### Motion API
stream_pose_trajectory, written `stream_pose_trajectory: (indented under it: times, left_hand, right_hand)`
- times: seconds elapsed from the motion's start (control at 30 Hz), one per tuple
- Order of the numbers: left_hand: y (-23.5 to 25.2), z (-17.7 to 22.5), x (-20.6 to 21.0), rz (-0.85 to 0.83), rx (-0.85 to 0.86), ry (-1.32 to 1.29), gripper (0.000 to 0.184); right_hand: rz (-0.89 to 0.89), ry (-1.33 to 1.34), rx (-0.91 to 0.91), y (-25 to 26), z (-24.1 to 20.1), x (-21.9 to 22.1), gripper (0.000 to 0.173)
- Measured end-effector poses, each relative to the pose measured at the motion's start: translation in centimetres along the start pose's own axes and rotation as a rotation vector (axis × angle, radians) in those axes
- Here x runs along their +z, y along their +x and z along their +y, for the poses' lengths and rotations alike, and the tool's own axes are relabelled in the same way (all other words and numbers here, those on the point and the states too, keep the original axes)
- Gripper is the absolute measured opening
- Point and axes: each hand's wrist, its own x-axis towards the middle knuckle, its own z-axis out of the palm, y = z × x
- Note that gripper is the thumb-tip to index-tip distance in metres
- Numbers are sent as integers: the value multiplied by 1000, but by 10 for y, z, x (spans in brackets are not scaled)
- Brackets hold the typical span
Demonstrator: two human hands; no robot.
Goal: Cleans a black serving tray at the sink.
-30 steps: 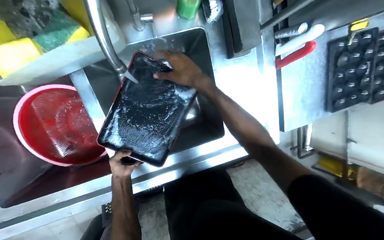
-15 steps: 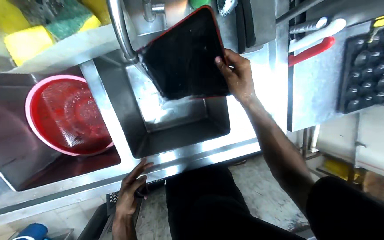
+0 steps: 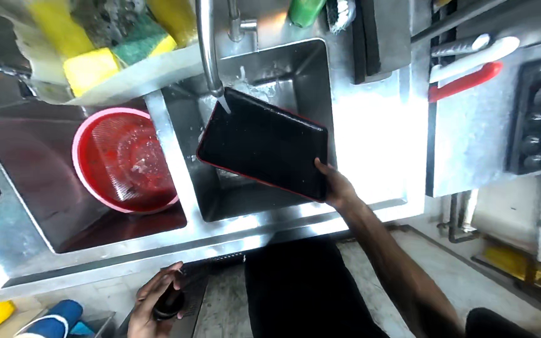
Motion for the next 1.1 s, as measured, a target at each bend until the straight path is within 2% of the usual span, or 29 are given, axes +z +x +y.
stream_pose_trajectory:
  times: [0.1, 0.2, 0.33, 0.4, 0.47, 0.53, 0.7, 0.8, 0.9, 1.0, 1.1]
  left_hand:
    - [4, 1, 3, 58, -13, -55, 33]
    - [28, -2, 15, 95, 8, 28, 34]
    - [86, 21, 43, 191, 144, 354, 28]
    - [117, 41, 58, 247, 278, 600, 25]
    - [138, 66, 73, 279, 383, 920, 30]
    - [147, 92, 83, 229, 440, 1095, 39]
    - [150, 144, 83, 180, 526, 1085, 30]
    - [153, 160, 75, 123, 451, 976, 28]
    - [158, 163, 78, 11, 295, 910, 29]
    - [168, 152, 82, -39, 185, 877, 15]
    - [173, 137, 81, -35, 156, 858, 12]
  right_hand:
    - [-13, 19, -100, -1, 14, 4, 41]
    - [-45, -107, -328, 0, 4, 12, 35]
    - [-127, -349, -720, 15, -31, 14, 31]
    - [-151, -405, -788, 16, -50, 14, 30]
    - [-174, -348, -720, 16, -60, 14, 32]
    - [-186, -245, -576, 21, -59, 13, 35]
    - [-246, -87, -216, 51, -29, 14, 49]
    - [-342, -73, -118, 66, -11, 26, 50]
    - [-431, -114, -84, 77, -4, 41, 44]
    - [-517, -216, -123, 85, -8, 52, 38]
    - [-540, -306, -132, 88, -20, 59, 42]
